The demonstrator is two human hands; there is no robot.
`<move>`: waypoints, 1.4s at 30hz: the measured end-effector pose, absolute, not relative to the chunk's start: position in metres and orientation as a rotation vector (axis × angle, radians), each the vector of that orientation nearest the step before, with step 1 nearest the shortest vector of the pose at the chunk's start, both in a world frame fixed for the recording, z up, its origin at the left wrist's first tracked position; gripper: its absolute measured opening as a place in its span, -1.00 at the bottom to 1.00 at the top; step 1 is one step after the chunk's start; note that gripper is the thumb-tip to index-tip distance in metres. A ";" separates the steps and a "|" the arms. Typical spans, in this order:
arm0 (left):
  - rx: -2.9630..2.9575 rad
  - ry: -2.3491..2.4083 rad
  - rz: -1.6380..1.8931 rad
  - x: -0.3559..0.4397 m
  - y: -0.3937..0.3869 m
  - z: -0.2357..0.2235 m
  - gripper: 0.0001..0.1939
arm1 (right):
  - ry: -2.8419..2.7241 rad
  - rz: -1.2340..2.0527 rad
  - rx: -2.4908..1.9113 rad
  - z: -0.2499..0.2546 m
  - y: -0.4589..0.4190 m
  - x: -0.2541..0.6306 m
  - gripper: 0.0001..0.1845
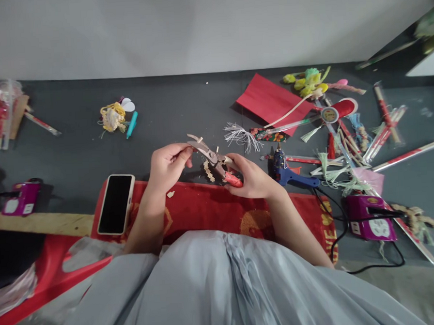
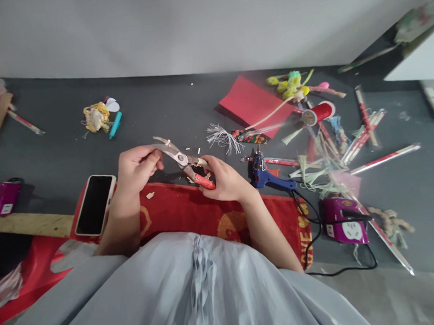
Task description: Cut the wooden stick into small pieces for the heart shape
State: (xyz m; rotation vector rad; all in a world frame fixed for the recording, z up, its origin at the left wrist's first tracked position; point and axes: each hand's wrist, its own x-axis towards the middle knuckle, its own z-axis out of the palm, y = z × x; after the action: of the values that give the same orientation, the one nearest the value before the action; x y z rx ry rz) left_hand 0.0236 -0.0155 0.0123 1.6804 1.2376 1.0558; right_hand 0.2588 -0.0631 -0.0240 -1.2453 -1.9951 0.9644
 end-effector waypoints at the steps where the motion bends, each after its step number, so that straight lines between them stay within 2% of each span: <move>1: 1.690 1.256 1.029 0.023 -0.015 0.014 -0.72 | -1.996 0.975 -1.259 -0.024 -0.063 0.258 -0.35; 6: 1.723 1.297 0.950 0.022 -0.015 0.018 -0.74 | -1.973 1.008 -1.309 -0.021 -0.061 0.257 -0.43; 13: 1.920 1.352 1.022 0.025 -0.012 0.007 -0.71 | -1.959 0.988 -1.381 -0.019 -0.063 0.254 -0.58; 18: 2.349 1.554 1.276 0.031 -0.013 -0.001 -0.73 | -1.839 0.899 -1.486 -0.024 -0.063 0.248 -0.60; 22: 2.538 1.350 1.312 0.041 -0.023 -0.005 -0.81 | -1.632 0.990 -1.500 -0.029 -0.062 0.242 -0.56; 26: 2.139 1.148 0.976 0.059 -0.035 -0.009 -0.70 | -1.500 1.124 -1.370 -0.033 -0.066 0.235 -0.51; 29: 1.736 1.048 0.742 0.071 -0.040 -0.012 -0.35 | -1.509 1.171 -1.290 -0.034 -0.070 0.230 -0.48; 31: 1.515 0.989 0.676 0.076 -0.042 -0.013 -0.21 | -1.540 1.171 -1.252 -0.034 -0.072 0.227 -0.46; 35: 1.259 0.915 0.747 0.080 -0.043 -0.011 -0.21 | -1.565 1.107 -1.249 -0.034 -0.074 0.223 -0.52; 42: 1.215 0.920 0.777 0.080 -0.042 -0.013 -0.21 | -1.507 1.128 -1.273 -0.033 -0.076 0.219 -0.56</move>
State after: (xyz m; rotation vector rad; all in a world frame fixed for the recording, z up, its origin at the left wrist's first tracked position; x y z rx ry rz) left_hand 0.0797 -0.0419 -0.0134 1.2145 0.9196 0.7770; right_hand 0.2194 -0.0762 -0.0333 -1.2734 -1.5065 1.1284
